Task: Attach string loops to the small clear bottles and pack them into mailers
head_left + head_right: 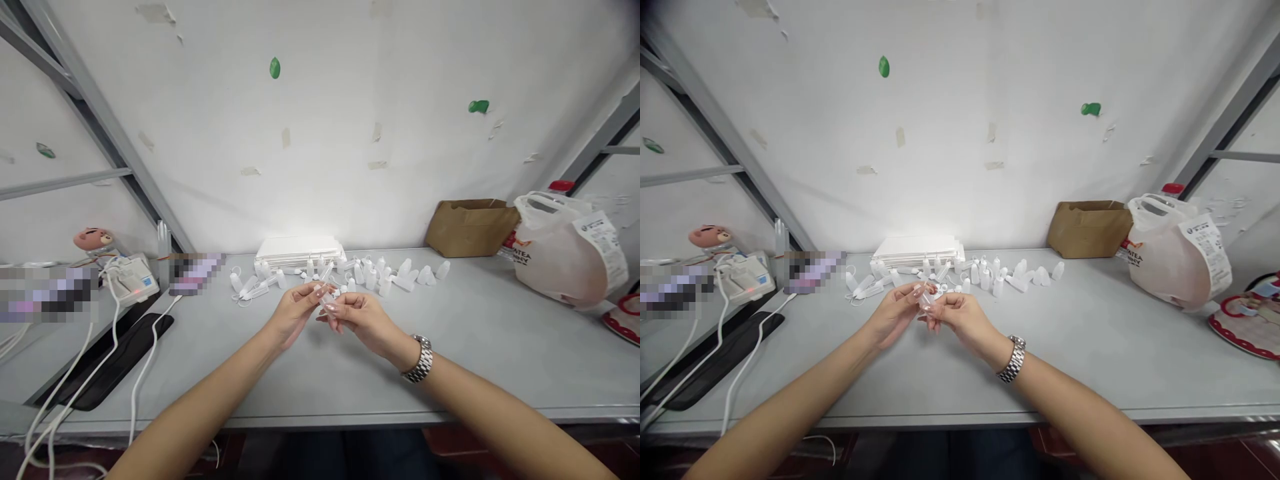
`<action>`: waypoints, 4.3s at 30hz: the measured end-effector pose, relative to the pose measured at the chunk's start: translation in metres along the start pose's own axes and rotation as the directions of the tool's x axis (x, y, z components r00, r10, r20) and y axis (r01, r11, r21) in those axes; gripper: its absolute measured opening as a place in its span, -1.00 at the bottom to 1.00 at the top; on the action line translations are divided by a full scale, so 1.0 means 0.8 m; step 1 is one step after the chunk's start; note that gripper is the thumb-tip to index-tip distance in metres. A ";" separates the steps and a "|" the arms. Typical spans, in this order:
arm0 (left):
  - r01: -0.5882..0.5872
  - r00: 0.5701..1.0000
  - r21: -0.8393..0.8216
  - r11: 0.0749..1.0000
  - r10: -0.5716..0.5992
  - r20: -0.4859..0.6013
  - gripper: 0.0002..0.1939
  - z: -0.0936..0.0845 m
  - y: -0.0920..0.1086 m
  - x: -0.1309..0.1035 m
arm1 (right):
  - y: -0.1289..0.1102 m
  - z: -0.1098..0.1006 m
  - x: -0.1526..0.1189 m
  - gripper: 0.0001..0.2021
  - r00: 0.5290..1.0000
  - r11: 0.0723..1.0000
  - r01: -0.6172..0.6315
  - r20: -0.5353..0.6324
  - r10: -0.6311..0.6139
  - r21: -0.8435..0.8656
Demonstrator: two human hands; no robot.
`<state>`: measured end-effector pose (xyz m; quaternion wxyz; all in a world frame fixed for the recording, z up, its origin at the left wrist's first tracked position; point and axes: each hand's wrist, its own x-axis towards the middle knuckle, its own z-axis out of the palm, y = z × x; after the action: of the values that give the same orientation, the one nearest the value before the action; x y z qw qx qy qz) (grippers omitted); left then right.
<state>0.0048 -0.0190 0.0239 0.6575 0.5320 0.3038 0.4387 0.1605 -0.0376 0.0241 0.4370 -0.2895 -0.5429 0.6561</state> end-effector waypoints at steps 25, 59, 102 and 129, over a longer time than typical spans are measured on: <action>0.016 0.999 -0.180 0.983 -0.009 0.039 -0.79 0.002 0.000 -0.003 | 0.015 -0.006 0.004 -0.74 0.968 0.963 -0.125 0.243 0.066 0.238; -0.028 0.999 -0.159 0.987 0.025 -0.020 -0.73 0.000 -0.010 0.000 | 0.017 0.004 -0.003 -0.78 0.956 0.924 0.113 -0.211 -0.201 -0.366; -0.160 0.965 0.182 0.970 0.193 -0.179 -0.80 0.008 0.003 -0.004 | 0.017 -0.004 -0.004 -0.83 0.916 0.720 0.185 -0.149 -0.374 -0.669; -0.090 0.977 0.177 0.980 0.121 -0.176 -0.80 0.006 0.008 -0.007 | 0.013 -0.007 0.006 -0.83 0.996 0.995 0.084 0.045 -0.081 -0.055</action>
<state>0.0051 -0.0262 0.0310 0.5548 0.5576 0.3709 0.4937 0.1607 -0.0308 0.0131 0.4435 -0.2649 -0.5820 0.6280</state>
